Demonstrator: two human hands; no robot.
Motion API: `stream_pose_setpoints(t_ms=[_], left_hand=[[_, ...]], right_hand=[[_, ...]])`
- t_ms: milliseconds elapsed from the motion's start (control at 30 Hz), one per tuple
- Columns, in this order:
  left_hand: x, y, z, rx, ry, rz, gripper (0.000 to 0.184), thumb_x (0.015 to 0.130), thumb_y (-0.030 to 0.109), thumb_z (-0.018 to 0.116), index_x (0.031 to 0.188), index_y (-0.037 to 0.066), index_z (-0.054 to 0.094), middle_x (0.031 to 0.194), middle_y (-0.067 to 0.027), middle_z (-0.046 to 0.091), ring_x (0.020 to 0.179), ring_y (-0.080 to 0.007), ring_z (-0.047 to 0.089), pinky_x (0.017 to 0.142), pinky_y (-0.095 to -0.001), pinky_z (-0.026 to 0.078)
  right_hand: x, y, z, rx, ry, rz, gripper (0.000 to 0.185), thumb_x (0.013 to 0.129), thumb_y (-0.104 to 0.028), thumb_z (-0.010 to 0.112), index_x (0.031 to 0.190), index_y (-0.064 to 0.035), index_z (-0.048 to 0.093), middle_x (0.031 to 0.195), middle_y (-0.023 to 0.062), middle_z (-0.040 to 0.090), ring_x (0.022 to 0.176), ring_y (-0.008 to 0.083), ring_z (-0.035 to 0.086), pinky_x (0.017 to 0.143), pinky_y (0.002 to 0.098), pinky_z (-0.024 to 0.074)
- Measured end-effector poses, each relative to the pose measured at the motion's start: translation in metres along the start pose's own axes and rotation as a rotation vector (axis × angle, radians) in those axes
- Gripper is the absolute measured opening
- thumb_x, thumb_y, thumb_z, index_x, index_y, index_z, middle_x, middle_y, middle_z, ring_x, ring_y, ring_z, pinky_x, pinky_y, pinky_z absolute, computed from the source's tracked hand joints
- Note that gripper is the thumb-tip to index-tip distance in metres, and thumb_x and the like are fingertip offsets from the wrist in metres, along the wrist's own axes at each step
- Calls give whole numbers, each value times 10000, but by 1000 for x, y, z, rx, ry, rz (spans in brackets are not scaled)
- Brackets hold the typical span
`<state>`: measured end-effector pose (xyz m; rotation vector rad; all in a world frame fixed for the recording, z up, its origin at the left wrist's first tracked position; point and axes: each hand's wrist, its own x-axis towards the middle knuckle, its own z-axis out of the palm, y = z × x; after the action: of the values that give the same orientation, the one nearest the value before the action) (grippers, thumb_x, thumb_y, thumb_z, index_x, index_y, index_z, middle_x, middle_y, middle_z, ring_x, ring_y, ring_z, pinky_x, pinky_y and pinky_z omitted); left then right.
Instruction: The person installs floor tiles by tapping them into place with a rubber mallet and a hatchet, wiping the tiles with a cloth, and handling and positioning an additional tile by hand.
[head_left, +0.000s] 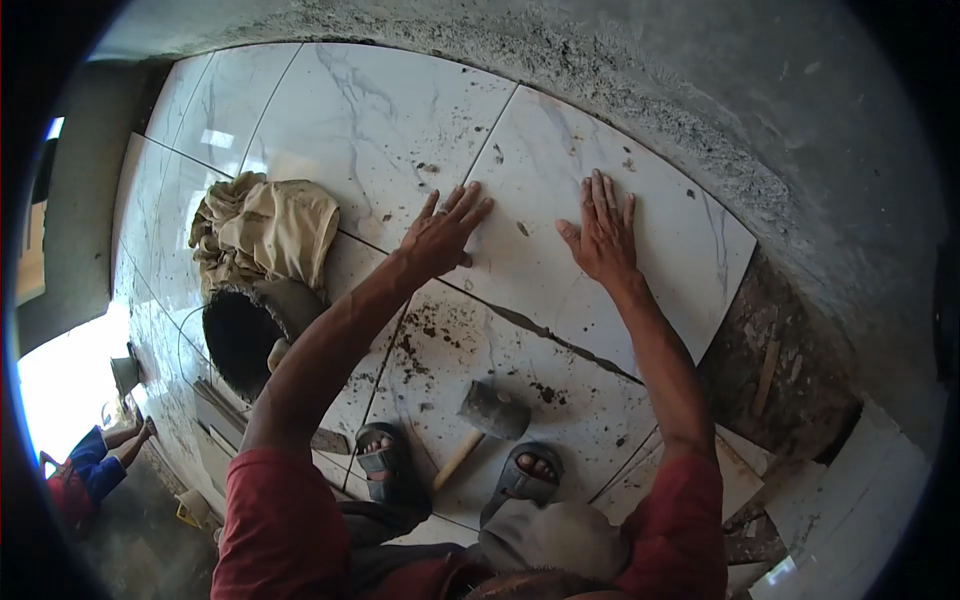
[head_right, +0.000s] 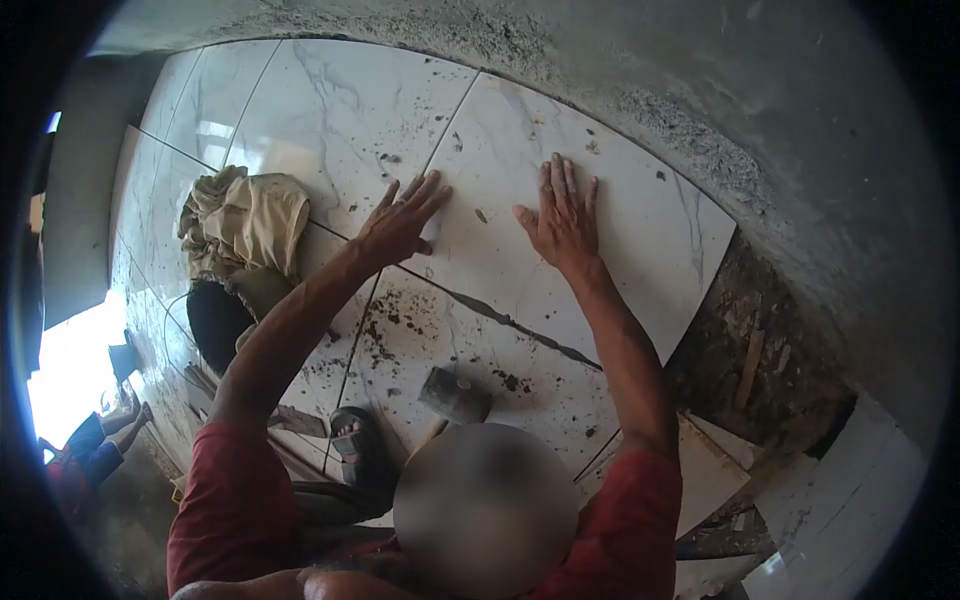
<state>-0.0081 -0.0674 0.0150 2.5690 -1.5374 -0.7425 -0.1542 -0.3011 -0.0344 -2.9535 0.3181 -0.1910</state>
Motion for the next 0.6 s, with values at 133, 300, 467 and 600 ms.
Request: stream_pose_setpoints(t_ms=[133,300,467,600], left_hand=[[-4,0,-1,-11,-32,-17,966,659,194,799,1456,154,255,1541,-127,152,1417,-293,171,1136,-530,149],[-3,1,0,-24,-17,-4,960,663,185,797,1455,148,257,1539,-134,153,1417,-297,173,1138,-522,149],[-1,-2,-1,-29,-9,11,953,666,188,795,1453,151,259,1538,-135,157,1415,-305,174,1140,-511,159],[-2,-4,1,-23,-9,22,961,672,203,794,1459,155,245,1543,-135,133,1415,-310,170,1139,-512,168]], right_hand=[[41,-30,-57,97,171,-45,746,914,-481,462,1409,45,275,1486,225,236,1375,369,241,1076,619,159],[22,-8,10,12,82,35,718,916,-470,461,1386,54,318,1483,226,244,1372,383,242,1070,623,170],[25,-9,6,17,27,43,721,917,-471,462,1394,48,311,1489,228,230,1377,385,229,1076,620,151],[26,-14,-44,114,222,56,725,919,-462,466,1404,46,288,1492,238,213,1378,399,218,1066,636,151]])
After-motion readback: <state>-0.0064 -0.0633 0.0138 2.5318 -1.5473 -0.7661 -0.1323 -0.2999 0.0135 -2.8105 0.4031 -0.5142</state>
